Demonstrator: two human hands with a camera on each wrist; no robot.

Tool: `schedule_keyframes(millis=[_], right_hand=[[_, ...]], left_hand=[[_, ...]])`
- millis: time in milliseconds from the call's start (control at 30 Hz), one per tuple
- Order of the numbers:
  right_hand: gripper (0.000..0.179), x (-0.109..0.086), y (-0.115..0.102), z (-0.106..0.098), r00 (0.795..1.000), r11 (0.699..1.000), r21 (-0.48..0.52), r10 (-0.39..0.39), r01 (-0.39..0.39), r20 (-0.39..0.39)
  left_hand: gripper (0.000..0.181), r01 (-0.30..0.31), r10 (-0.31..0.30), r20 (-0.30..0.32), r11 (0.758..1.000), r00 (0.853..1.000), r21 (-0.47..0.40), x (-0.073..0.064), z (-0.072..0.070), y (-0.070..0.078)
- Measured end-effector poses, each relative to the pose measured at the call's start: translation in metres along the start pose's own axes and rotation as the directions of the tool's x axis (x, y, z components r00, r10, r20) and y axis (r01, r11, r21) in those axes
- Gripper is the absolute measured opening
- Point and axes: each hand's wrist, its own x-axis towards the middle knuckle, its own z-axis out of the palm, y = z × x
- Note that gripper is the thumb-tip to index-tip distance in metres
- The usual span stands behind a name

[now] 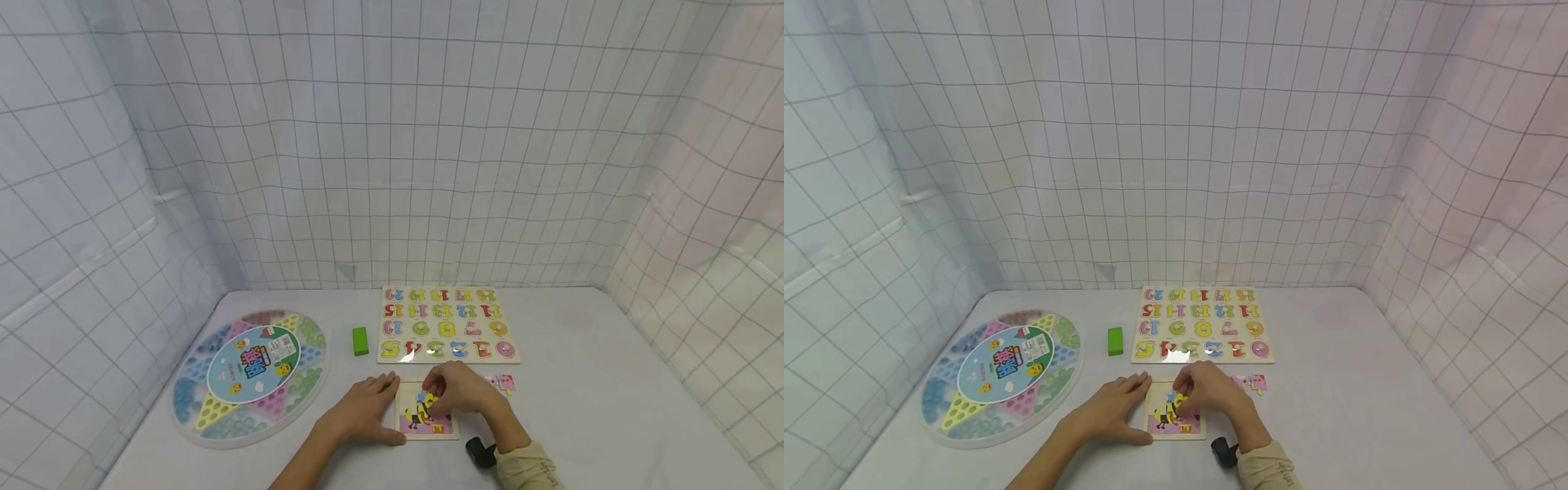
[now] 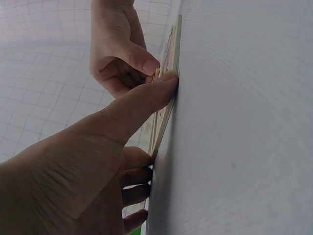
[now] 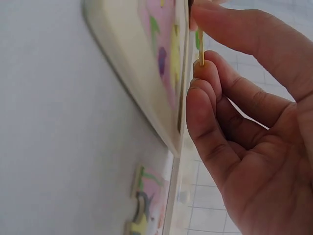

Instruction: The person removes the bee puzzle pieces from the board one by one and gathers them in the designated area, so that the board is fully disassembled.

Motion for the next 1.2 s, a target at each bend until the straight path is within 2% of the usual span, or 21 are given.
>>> schedule_keyframes(millis=[300,600,800,1200], right_hand=[[0.034,-0.008,0.011,-0.010,0.999,1.000,0.000,-0.022,0.022,-0.034],[0.034,-0.028,0.030,-0.027,0.998,1.000,-0.015,-0.020,0.019,-0.060],[0.034,-0.041,0.041,-0.038,0.997,1.000,-0.017,0.016,-0.017,-0.082],[0.035,-0.057,0.064,-0.046,0.988,0.994,0.003,0.108,-0.108,-0.110]], left_hand=[[0.107,0.002,-0.002,-0.006,1.000,1.000,0.003,0.000,0.001,0.000],[0.107,0.006,-0.006,-0.008,1.000,1.000,0.010,0.001,0.001,-0.001],[0.106,0.005,-0.005,-0.005,1.000,1.000,0.014,0.001,0.001,0.000],[0.106,0.010,-0.010,0.011,1.000,1.000,-0.012,-0.001,-0.002,0.002]])
